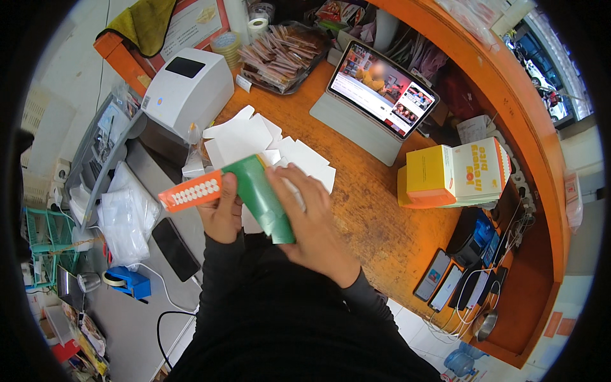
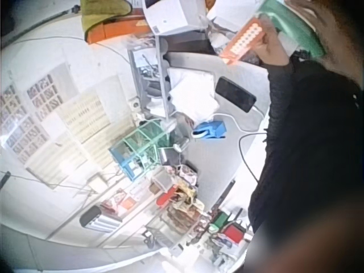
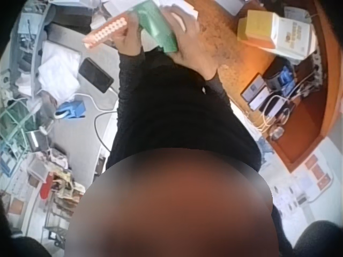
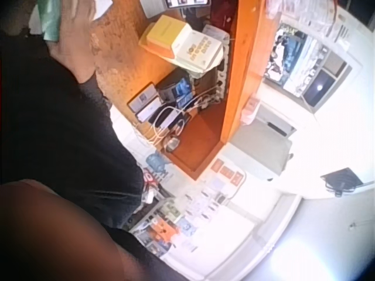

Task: The person folds flat paperboard pieces into small takeaway boxes at a counter. They repeatedly fold flaps, tuck tabs, and stack completed boxes while handling multiple flat blanks and finished units.

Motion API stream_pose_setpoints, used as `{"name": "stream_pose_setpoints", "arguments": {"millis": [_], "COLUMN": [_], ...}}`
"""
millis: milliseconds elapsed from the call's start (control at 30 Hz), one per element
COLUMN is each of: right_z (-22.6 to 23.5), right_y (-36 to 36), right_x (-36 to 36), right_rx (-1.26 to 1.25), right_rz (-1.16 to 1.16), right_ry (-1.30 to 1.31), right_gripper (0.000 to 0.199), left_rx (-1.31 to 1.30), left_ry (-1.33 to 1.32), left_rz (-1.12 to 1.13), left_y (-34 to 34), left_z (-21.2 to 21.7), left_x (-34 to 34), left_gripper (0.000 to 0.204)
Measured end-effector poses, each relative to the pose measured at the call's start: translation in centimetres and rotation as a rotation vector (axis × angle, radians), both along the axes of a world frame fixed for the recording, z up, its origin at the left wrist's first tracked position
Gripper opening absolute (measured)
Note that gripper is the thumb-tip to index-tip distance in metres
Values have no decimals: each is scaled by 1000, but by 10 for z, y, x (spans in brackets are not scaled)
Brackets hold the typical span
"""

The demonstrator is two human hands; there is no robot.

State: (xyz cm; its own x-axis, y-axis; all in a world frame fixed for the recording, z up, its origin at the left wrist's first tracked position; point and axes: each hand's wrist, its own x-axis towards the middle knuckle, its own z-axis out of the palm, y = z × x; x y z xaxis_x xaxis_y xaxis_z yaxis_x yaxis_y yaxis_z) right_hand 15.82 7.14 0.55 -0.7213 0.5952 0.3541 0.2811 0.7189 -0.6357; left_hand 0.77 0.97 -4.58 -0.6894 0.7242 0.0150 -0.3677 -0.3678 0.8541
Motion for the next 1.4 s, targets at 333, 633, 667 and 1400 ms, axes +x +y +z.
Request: {"name": "stream_pose_setpoints", "arguments": {"millis": [333,633,667,1400], "right_z": [6,16,17,7], "right_y": [36,40,39,0], "right_x": [24,15,14,-8], "right_rx": [11,207,228,-534], "right_rz": [-296,-199,-151,-85], "right_ry": [154,230,230,1001], "right_gripper": [48,35,34,21], "left_rx": [-63,72,15,246], "left_ry": [66,992,1232,1097], "left_rz": [-1070,-84,-30,196], "left_y": [-22,-7,-4,-5], "left_z": [52,62,60,46], "left_x": [-5,10,9,15], "left_gripper": [95,67,59,21]}}
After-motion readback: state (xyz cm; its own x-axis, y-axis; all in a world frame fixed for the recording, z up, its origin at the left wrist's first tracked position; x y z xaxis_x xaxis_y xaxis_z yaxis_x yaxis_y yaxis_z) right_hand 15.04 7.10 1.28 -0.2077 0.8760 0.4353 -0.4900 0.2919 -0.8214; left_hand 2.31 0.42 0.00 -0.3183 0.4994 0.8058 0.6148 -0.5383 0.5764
